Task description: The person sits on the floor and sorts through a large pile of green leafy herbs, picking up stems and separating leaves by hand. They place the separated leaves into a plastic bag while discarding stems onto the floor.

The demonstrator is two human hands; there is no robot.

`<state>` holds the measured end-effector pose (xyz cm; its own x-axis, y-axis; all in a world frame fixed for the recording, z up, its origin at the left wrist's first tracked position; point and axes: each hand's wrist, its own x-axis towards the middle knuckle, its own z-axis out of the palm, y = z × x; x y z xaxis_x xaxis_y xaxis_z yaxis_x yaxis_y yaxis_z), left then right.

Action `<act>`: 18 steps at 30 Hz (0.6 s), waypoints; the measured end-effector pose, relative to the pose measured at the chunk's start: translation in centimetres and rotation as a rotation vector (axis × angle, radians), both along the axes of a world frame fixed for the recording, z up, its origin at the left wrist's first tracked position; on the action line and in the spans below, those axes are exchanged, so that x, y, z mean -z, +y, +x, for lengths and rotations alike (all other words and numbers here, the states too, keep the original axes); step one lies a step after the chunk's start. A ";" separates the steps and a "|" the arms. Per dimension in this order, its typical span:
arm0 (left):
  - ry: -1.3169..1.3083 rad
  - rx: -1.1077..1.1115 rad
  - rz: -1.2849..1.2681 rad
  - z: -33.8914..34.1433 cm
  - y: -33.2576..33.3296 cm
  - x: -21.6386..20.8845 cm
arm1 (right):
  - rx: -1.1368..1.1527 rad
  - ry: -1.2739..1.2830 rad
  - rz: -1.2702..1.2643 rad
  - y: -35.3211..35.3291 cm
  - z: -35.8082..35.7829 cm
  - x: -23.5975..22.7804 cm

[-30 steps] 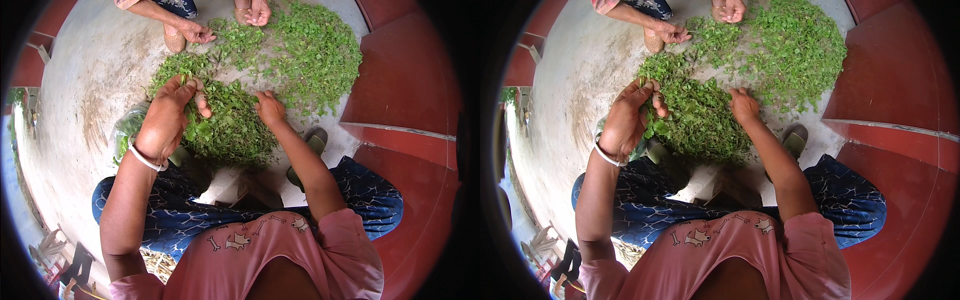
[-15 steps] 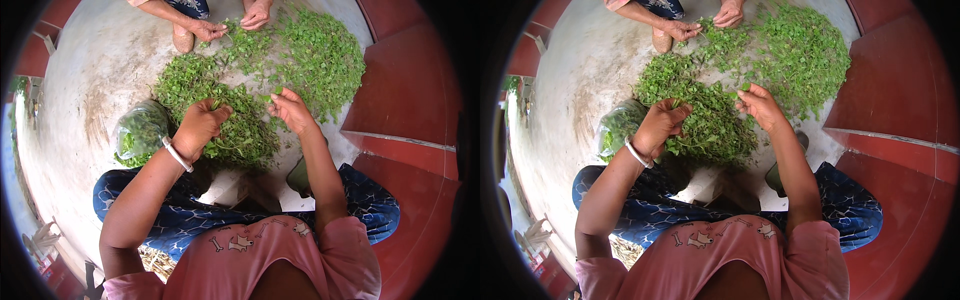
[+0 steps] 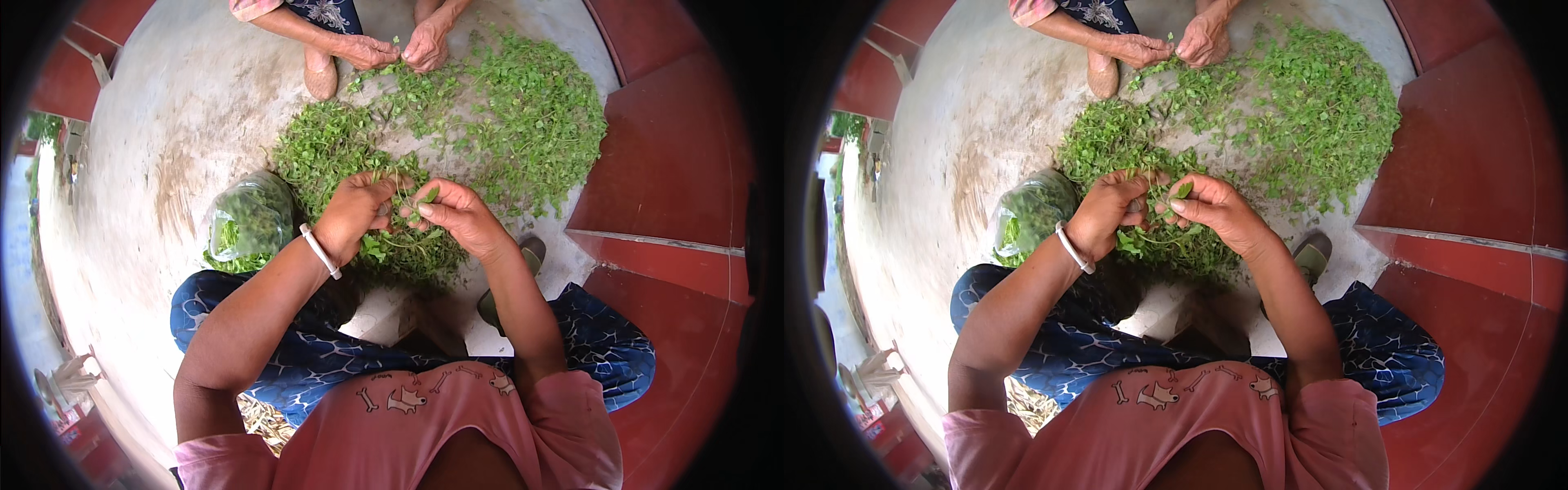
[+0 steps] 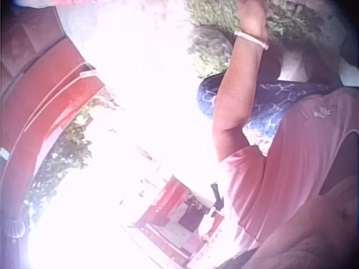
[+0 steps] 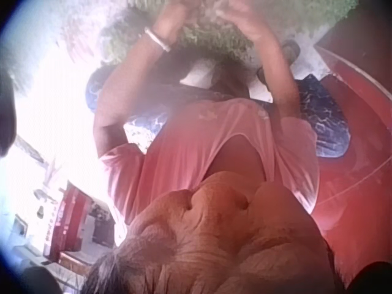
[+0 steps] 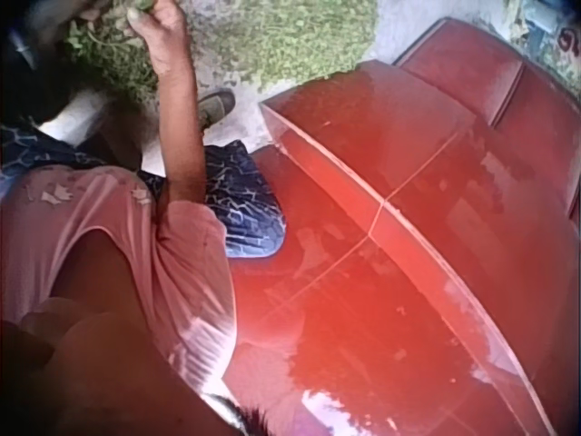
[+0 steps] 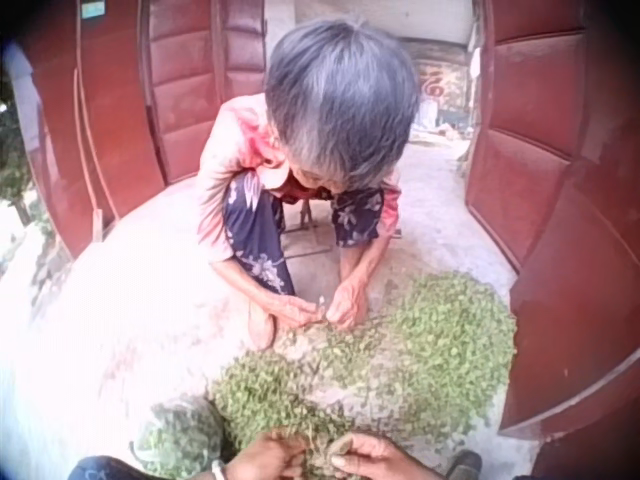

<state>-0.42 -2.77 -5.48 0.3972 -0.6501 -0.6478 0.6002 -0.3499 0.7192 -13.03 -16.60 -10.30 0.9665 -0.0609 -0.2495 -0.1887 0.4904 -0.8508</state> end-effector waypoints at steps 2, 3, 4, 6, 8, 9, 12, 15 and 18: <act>-0.016 0.038 -0.038 0.4 0.2 -0.1 | -0.012 0.013 0.006 0.2 0.0 0.5; -0.028 0.051 -0.055 0.5 0.2 -0.1 | -0.018 0.013 0.011 0.2 0.0 0.7; -0.016 0.053 -0.080 0.7 0.2 -0.1 | -0.024 0.014 0.016 0.2 -0.1 0.9; 0.004 0.059 -0.133 1.0 0.0 -0.4 | -0.031 0.015 0.007 0.1 -0.1 1.4; 0.018 0.043 -0.129 1.1 -0.1 -0.9 | -0.035 0.020 0.020 0.2 0.0 2.0; 0.017 0.038 -0.129 1.2 -0.1 -1.1 | -0.030 0.032 0.038 0.3 0.0 2.0; -0.015 0.044 -0.126 1.0 -0.1 -1.2 | -0.002 0.055 0.036 0.8 0.0 2.2; -0.051 0.089 -0.118 0.9 -0.1 -1.0 | -0.037 0.048 0.033 0.5 0.0 2.6; -0.121 0.127 -0.073 0.6 -0.1 -1.4 | 0.052 0.097 -0.033 -0.2 0.2 2.1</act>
<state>0.21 -2.89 -4.12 0.3814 -0.7436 -0.5493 0.4621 -0.3613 0.8099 -12.87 -16.75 -12.45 0.9332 -0.1206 -0.3385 -0.2457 0.4734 -0.8459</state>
